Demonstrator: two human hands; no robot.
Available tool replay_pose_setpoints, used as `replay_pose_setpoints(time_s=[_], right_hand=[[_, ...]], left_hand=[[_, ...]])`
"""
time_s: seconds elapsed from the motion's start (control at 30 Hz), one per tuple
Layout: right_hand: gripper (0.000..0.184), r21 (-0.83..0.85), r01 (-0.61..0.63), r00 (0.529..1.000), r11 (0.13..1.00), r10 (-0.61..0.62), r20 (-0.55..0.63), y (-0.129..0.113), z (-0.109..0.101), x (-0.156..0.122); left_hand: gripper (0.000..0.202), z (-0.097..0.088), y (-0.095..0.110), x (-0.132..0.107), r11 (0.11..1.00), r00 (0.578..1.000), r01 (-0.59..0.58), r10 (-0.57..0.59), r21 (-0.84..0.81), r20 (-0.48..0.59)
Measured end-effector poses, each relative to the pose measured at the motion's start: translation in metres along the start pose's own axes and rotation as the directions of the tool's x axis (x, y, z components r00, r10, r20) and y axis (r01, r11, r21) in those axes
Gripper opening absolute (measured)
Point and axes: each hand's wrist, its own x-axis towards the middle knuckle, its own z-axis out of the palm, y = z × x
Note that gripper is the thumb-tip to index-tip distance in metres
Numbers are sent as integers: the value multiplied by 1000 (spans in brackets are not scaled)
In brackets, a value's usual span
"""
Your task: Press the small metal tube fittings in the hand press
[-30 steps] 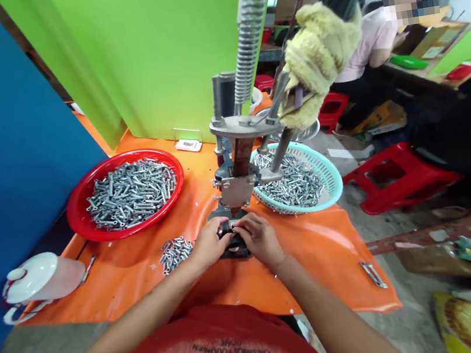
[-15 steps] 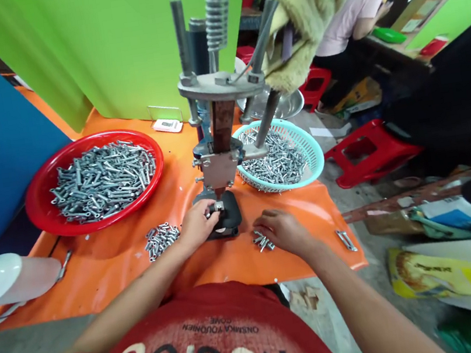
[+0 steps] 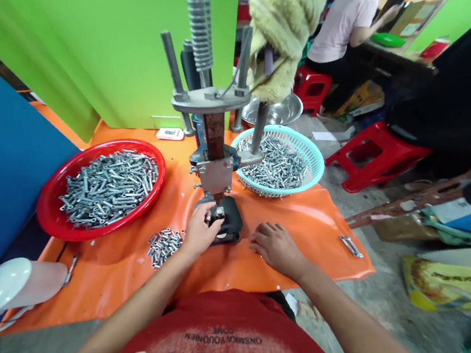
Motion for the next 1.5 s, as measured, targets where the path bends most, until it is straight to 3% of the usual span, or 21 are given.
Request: replay_pose_setpoints(time_s=[0.1, 0.23, 0.3, 0.37, 0.57, 0.87, 1.37, 1.5], right_hand=[[20, 360, -92, 986, 928, 135, -96, -5, 1, 18], [27, 771, -111, 946, 627, 305, -112, -22, 4, 53], [29, 874, -81, 933, 479, 346, -103, -31, 6, 70], [31, 911, -59, 924, 409, 367, -105, -37, 9, 82], [39, 898, -12, 907, 441, 382, -175, -35, 23, 98], [30, 793, -7, 920, 610, 314, -234, -26, 18, 94], [29, 768, -2, 931, 640, 282, -232, -24, 18, 98], [27, 699, 16, 943, 715, 223, -249, -29, 12, 98]], left_hand=[[33, 6, 3, 0, 993, 999, 41, -43, -109, -23], [13, 8, 5, 2, 976, 994, 82, -94, -201, -50], [9, 8, 4, 3, 969, 992, 98, -114, -228, -57], [10, 7, 3, 3, 962, 991, 109, -126, -251, -53], [9, 8, 0, 4, 956, 990, 103, -125, -274, -65], [8, 11, -3, 4, 949, 988, 117, -142, -291, -65], [6, 13, -5, 3, 951, 988, 109, -135, -288, -72], [5, 14, -8, 3, 954, 990, 84, -113, -288, -88]])
